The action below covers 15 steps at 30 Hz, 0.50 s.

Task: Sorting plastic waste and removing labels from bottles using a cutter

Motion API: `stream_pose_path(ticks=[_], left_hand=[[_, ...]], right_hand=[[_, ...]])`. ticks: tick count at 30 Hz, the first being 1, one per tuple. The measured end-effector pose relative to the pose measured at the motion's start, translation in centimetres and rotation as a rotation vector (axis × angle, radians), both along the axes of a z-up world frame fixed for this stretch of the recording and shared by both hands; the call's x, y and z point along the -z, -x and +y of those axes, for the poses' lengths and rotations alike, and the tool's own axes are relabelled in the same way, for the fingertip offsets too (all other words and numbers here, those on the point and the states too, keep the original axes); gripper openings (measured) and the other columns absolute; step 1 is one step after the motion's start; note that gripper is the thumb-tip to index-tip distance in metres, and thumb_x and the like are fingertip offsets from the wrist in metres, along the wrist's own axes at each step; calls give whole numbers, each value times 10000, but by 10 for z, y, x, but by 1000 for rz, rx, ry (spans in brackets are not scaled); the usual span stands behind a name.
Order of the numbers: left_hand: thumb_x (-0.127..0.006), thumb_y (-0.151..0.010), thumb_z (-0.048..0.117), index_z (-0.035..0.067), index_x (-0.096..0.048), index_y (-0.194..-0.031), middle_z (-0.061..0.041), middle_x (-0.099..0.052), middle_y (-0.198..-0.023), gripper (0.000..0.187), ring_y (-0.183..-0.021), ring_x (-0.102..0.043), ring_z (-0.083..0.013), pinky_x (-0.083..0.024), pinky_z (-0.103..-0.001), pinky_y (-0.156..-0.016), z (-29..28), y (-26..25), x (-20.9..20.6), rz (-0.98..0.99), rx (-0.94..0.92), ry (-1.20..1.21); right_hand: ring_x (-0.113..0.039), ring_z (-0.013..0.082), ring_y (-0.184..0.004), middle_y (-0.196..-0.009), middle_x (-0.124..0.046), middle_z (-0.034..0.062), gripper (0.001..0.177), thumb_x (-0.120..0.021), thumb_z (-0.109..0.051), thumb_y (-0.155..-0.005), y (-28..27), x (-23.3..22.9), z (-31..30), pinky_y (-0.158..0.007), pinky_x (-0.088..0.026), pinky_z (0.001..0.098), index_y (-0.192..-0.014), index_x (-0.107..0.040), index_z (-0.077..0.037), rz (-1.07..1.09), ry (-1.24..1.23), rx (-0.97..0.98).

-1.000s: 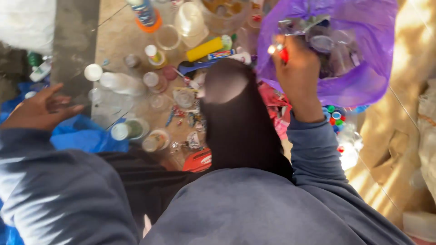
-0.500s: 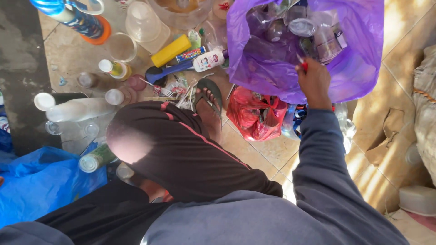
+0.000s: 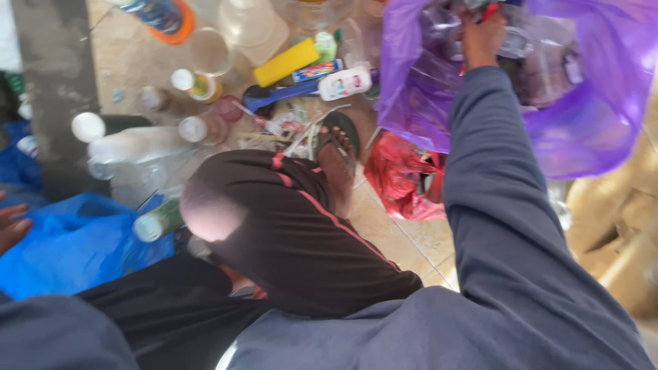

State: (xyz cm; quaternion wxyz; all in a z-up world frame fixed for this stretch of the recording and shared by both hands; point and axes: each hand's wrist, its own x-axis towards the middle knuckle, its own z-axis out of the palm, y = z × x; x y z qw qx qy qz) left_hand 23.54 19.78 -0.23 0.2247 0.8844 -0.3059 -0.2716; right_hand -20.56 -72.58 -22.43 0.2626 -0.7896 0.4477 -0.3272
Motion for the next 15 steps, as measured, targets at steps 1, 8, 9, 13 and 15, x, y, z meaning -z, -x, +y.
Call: stream_pose_path(ticks=[1,8,9,13,15], left_hand=[[-608,-923,-182,-93,-264,-1674,-488,-487,-1384,831,-1136,-559,-634,-501,-727,-885,8,-1,-5,-11,-1,-9],[-685,-845,-209,-31,-271,-1665,-485,-464,-1414,936,-1178,-536,-671,-480,-797,-848,-11,8,-23,-28,-42,-77],[-685,-845,-209,-31,-271,-1665,-485,-464,-1414,936,-1178,-536,-671,-480,-797,-848,-11,1,-18,-31,-46,-71],[-641,-897,-240,21,-211,-1681,-460,-420,-1496,932,-1245,-492,-651,-466,-769,-899,-29,0,-16,-33,-16,-59],[-670,-890,-265,-64,-251,-1689,-477,-467,-1469,924,-1177,-557,-630,-487,-713,-910,-54,9,-30,-118,56,12]], right_hand=[[-715,175,-539,-914,-761,108,416,-904,-172,-875,-10,-5,6,-421,-624,274,-1161,-639,-27,-225,-244,52],[-562,47,-551,-836,-692,-31,223,-732,-318,-933,2,-100,74,-474,-464,200,-1041,-693,-127,-193,-679,170],[-562,47,-551,-836,-692,-31,223,-732,-318,-933,6,-115,88,-474,-464,200,-1041,-693,-127,-195,-674,165],[-683,134,-616,-811,-655,-5,185,-716,-271,-919,56,-162,142,-382,-288,188,-992,-655,-113,-378,-938,220],[-767,197,-720,-818,-659,14,157,-679,-261,-934,80,-184,168,-396,-267,171,-981,-636,-117,-507,-1012,168]])
